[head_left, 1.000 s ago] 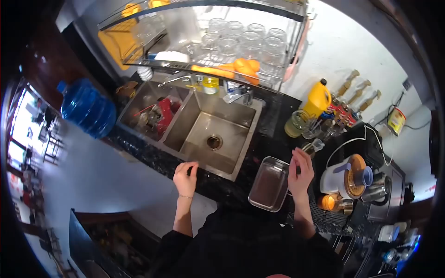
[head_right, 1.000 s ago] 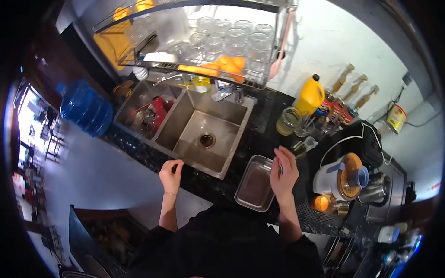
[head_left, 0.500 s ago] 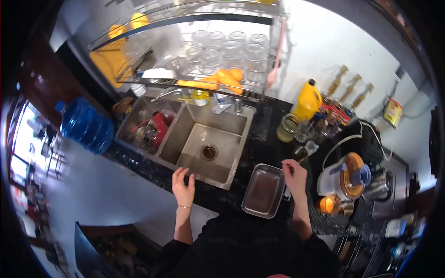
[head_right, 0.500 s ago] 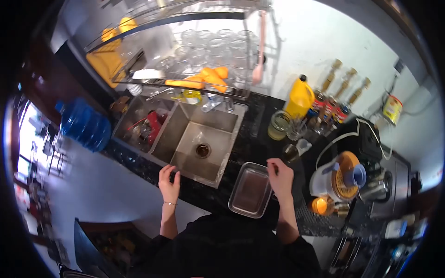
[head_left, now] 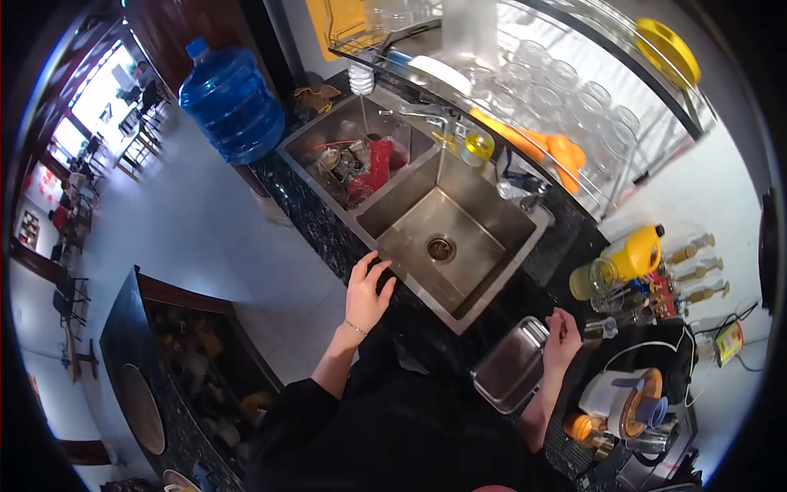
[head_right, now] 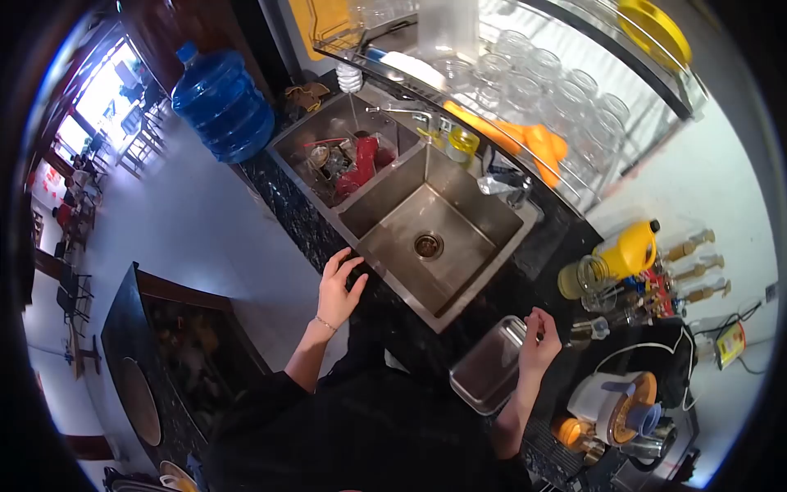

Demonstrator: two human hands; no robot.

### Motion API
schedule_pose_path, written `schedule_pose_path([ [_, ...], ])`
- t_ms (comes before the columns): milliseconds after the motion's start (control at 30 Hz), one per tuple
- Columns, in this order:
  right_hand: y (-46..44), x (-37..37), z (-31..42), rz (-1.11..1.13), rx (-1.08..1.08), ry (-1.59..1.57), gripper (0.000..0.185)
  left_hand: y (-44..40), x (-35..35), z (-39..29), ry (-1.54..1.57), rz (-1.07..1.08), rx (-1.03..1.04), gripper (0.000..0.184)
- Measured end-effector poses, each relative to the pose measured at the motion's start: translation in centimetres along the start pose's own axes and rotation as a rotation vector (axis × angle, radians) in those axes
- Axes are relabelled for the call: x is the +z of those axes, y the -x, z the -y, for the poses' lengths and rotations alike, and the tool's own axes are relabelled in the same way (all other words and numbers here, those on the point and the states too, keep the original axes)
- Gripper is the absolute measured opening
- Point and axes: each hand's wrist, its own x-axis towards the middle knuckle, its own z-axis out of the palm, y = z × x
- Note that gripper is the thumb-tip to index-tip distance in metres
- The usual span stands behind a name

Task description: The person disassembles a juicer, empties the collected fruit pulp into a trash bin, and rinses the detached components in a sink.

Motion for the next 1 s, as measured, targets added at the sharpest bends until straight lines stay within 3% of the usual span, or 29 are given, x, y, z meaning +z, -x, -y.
schedule_pose_path([
  [100, -0.1, 4.2, 1.1, -0.019, -0.031, 0.020, 0.015, -2.7, -0.9, 4.7, 0.029, 0.005, -0.036, 0.033],
  [233, -1.6, 10.4, 5.3, -0.103, 0.094, 0.224, 0.010, -7.1, -1.5, 11.5, 0.052, 0.064, -0.020, 0.032],
  [333, -2.8, 18.3, 9.6, -0.153, 0.048, 0.106, 0.007, -12.2, -4.8, 15.4, 0.089, 0.108, -0.007, 0.031],
  [400, -3.0, 23.3, 12.3, 0.037, -0.274, 0.208, 0.009, -15.4, -7.0, 18.3, 0.051, 0.111, -0.018, 0.030],
  [467, -3.1, 26.0, 14.1, 0.016, -0.288, 0.231, 0.010, -18.4, -7.8, 20.5, 0.053, 0.145, 0.004, 0.030],
  [600, -2.8, 28.3, 16.6, 0.023, -0.350, 0.299, 0.011, -22.7, -8.2, 22.7, 0.040, 0.214, 0.009, 0.029],
  [733, -2.7, 27.1, 17.2, -0.040, -0.105, 0.423, 0.012, -24.3, -6.9, 20.8, 0.165, 0.217, 0.055, 0.028],
  [1000, -2.9, 26.3, 18.7, -0.260, -0.112, 0.404, 0.016, -24.7, -4.5, 20.2, 0.307, 0.325, 0.143, 0.026],
])
